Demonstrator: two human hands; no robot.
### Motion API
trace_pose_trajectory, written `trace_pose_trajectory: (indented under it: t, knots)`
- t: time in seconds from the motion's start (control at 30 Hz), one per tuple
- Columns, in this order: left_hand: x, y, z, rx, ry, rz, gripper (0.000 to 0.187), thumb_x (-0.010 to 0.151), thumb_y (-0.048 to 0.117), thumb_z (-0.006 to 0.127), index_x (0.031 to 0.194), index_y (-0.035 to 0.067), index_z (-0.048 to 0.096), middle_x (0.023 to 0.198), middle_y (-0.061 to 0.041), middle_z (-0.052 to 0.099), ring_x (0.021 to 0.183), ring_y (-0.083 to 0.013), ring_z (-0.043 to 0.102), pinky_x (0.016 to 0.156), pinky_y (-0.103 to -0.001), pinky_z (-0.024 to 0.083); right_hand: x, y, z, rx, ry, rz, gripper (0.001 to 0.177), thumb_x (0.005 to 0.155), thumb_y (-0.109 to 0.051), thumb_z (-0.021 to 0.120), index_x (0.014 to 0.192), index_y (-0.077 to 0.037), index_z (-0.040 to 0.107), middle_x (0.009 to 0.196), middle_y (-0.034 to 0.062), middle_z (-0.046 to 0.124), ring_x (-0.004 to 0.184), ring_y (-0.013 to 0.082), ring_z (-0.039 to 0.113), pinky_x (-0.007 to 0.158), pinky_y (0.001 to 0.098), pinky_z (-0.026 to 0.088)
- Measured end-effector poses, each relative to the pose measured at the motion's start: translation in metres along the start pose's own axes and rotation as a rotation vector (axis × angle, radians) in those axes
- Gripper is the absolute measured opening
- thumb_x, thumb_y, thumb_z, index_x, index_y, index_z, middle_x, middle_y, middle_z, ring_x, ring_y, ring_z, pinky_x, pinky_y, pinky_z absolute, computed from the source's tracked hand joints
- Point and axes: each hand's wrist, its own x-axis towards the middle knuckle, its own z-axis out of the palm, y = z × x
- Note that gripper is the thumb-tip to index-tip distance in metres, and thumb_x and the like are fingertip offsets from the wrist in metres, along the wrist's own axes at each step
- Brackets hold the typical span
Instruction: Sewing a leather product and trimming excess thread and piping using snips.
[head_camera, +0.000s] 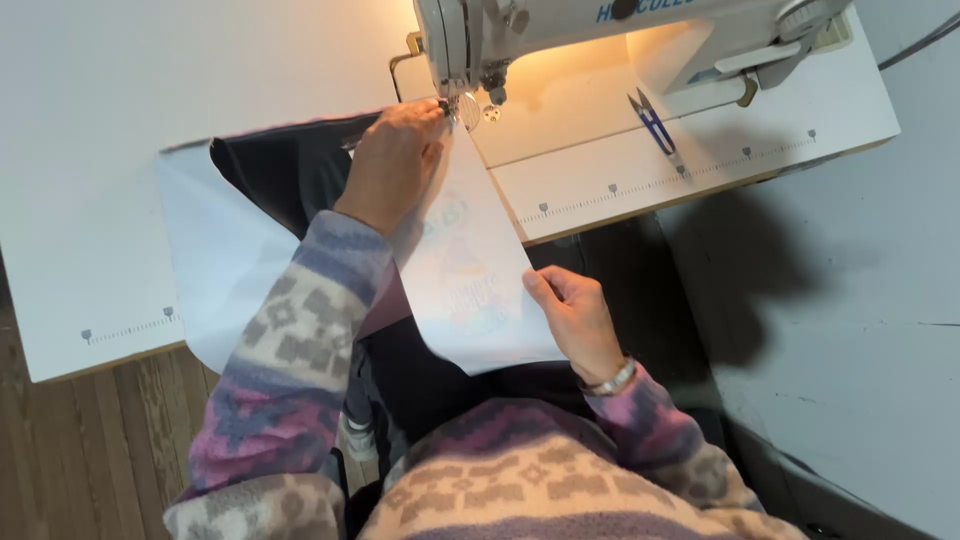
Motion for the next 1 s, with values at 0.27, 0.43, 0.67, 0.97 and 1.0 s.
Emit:
trace_pose_trajectory:
  t: [0.27, 0.43, 0.67, 0.97, 1.0]
  knots:
    - [0.005, -0.004, -0.013, 0.049, -0.120, 0.055, 0.050, 0.088, 0.013, 0.075, 0.135, 0.003, 0.063, 0.135, -0.014, 0.066, 0.122, -0.0319, 0.063, 0.099, -0.041, 0.052, -0.014, 0.025, 0.037, 0.432, -0.096, 0.194, 0.027, 0.104, -0.026, 0.060, 0.098, -0.001, 0.069, 0.080, -0.0034, 0.064, 0.068, 0.0021, 0.054, 0.059, 0.0195, 0.046]
    - [0.008, -0.004, -0.018, 0.108, -0.194, 0.066, 0.048, 0.089, 0.016, 0.078, 0.135, 0.010, 0.066, 0.137, -0.012, 0.066, 0.118, -0.0296, 0.066, 0.089, -0.041, 0.056, -0.020, 0.013, 0.050, 0.528, -0.097, 0.134, 0.025, 0.105, -0.024, 0.060, 0.099, -0.001, 0.067, 0.083, -0.0037, 0.063, 0.071, 0.0010, 0.054, 0.062, 0.0196, 0.048]
    - [0.008, -0.004, -0.024, 0.250, -0.232, 0.139, 0.041, 0.089, 0.015, 0.076, 0.130, 0.018, 0.073, 0.137, -0.007, 0.066, 0.109, -0.0257, 0.070, 0.094, -0.036, 0.058, -0.017, 0.027, 0.054, 0.406, -0.109, 0.073, 0.023, 0.106, -0.022, 0.063, 0.097, -0.001, 0.069, 0.080, -0.0058, 0.059, 0.072, 0.0003, 0.049, 0.065, 0.0189, 0.044]
    - [0.000, 0.010, -0.023, 0.363, -0.176, 0.105, 0.029, 0.100, 0.019, 0.064, 0.128, 0.022, 0.074, 0.140, -0.003, 0.064, 0.103, -0.0244, 0.073, 0.083, -0.036, 0.060, 0.006, 0.076, 0.034, -0.217, 0.073, -0.189, 0.023, 0.096, -0.020, 0.075, 0.096, 0.003, 0.078, 0.103, 0.0122, 0.055, 0.096, 0.0168, 0.048, 0.082, 0.0291, 0.040]
    - [0.003, 0.012, -0.024, 0.347, -0.208, 0.056, 0.029, 0.101, 0.020, 0.064, 0.128, 0.023, 0.074, 0.139, -0.004, 0.064, 0.097, -0.0272, 0.072, 0.080, -0.037, 0.060, 0.012, 0.066, 0.033, -0.276, 0.061, -0.503, 0.022, 0.093, -0.017, 0.075, 0.094, 0.005, 0.078, 0.131, 0.0187, 0.059, 0.121, 0.0223, 0.054, 0.101, 0.0318, 0.043]
